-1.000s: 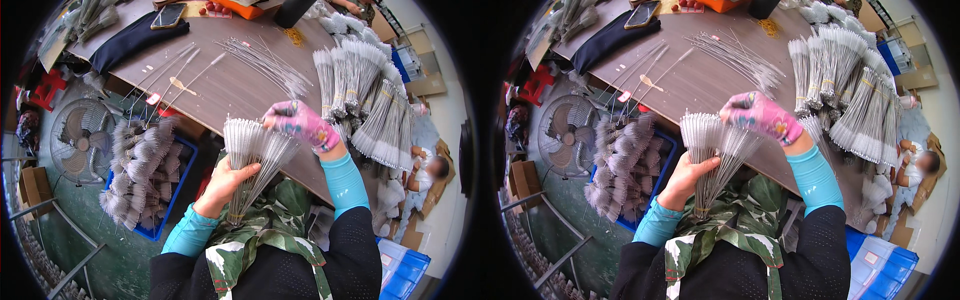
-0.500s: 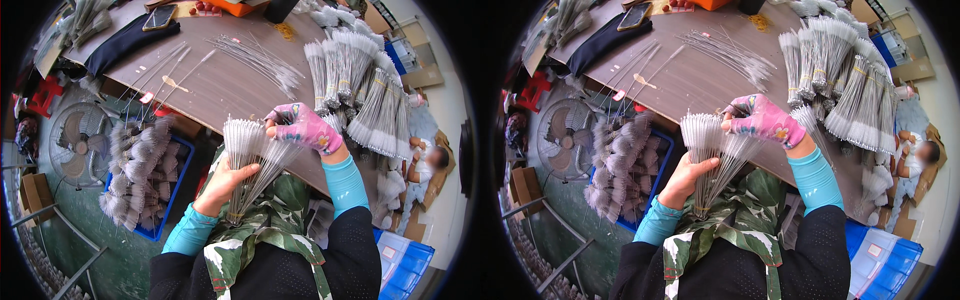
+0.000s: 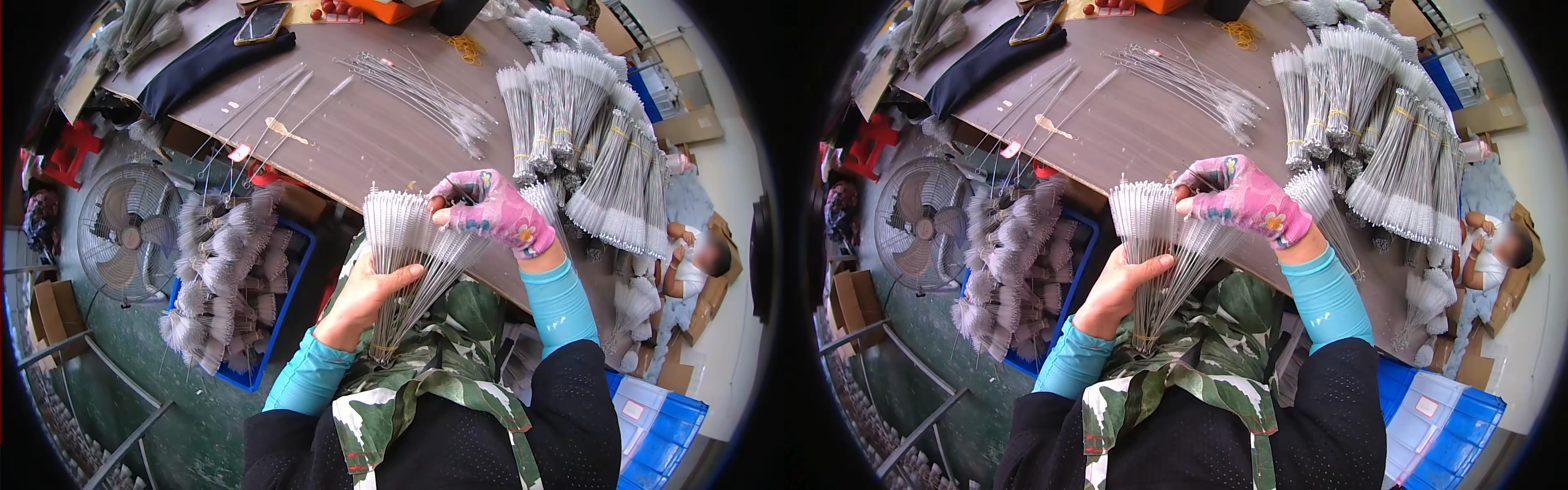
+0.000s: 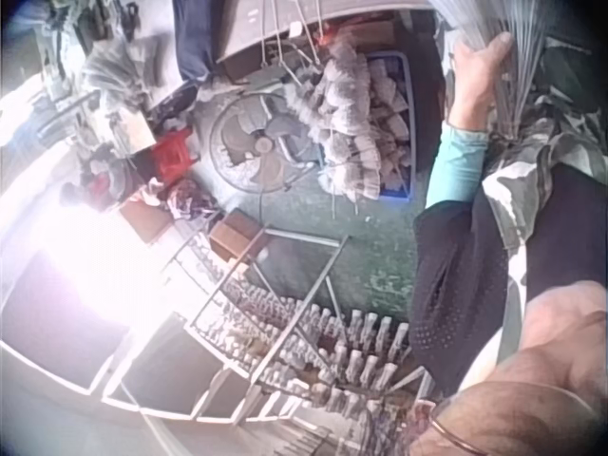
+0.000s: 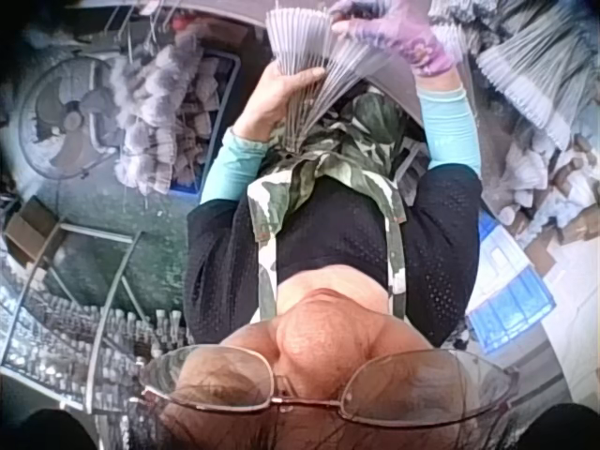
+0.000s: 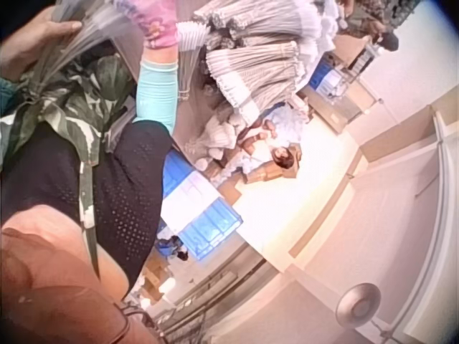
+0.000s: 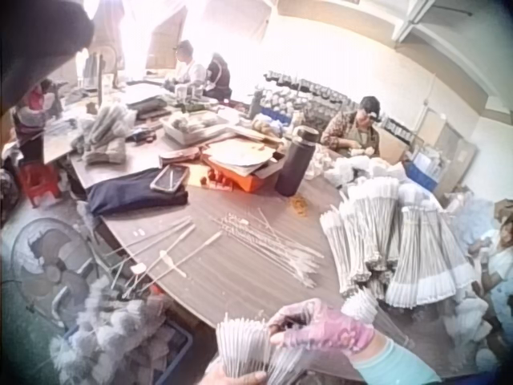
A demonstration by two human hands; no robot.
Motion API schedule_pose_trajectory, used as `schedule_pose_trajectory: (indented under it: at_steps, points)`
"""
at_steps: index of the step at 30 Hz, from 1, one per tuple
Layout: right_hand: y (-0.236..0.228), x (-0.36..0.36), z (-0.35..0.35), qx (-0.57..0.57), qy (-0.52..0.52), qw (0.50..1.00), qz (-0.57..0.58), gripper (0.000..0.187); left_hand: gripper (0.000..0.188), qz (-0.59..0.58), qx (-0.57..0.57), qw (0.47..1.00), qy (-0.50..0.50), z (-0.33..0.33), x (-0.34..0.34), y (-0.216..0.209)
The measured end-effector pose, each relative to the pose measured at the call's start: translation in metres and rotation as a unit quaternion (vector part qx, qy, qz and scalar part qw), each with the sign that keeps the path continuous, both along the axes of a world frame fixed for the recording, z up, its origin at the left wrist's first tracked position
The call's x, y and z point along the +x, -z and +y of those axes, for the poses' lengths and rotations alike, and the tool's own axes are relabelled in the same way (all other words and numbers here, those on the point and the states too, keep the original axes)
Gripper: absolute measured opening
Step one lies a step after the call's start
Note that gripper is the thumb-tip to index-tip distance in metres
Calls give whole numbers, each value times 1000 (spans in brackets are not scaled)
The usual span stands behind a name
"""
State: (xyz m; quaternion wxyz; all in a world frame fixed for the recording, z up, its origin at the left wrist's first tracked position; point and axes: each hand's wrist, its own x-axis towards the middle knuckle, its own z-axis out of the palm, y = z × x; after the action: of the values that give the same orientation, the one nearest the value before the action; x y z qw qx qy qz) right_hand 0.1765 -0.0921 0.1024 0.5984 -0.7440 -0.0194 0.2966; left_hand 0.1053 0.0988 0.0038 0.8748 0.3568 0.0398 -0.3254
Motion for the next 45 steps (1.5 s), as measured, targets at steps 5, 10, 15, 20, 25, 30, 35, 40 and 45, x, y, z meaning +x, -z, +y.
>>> schedule_pose_trajectory:
  at_steps: [5, 10, 15, 20, 25, 30, 35, 40, 45]
  points:
    - [1, -3, -3, -19, -4, 1000, -21, 14, 42, 3, 16, 1000, 9, -3, 0, 2]
    - [10, -11, -7, -34, -1, 997, -71, 14, 42, 7, 7, 1000, 27, -5, 1, -5]
    - [4, 7, -12, -64, 242, 926, -283, 13, 39, 10, 9, 1000, 28, 0, 2, 3]
    - [-35, 70, -99, 137, 450, 835, -286, 11, 36, 62, -10, 998, 7, 19, 4, 17]
    - [14, 89, -40, 64, 382, 913, -128, 11, 38, 63, -49, 994, -70, 58, 9, 15]
    - [76, 132, 42, 62, 277, 959, -1, 11, 56, 65, -14, 998, -19, 76, 0, 27]
    - [81, 170, 90, -3, 263, 964, 37, 13, 47, 96, -27, 994, -40, 77, -2, 23]
    - [72, 168, 105, -44, 189, 980, 33, 19, 39, 104, -36, 993, -47, 78, 2, 23]
    - [82, 166, 117, 44, 157, 986, 41, 15, 54, 116, -37, 992, -24, 76, 5, 27]
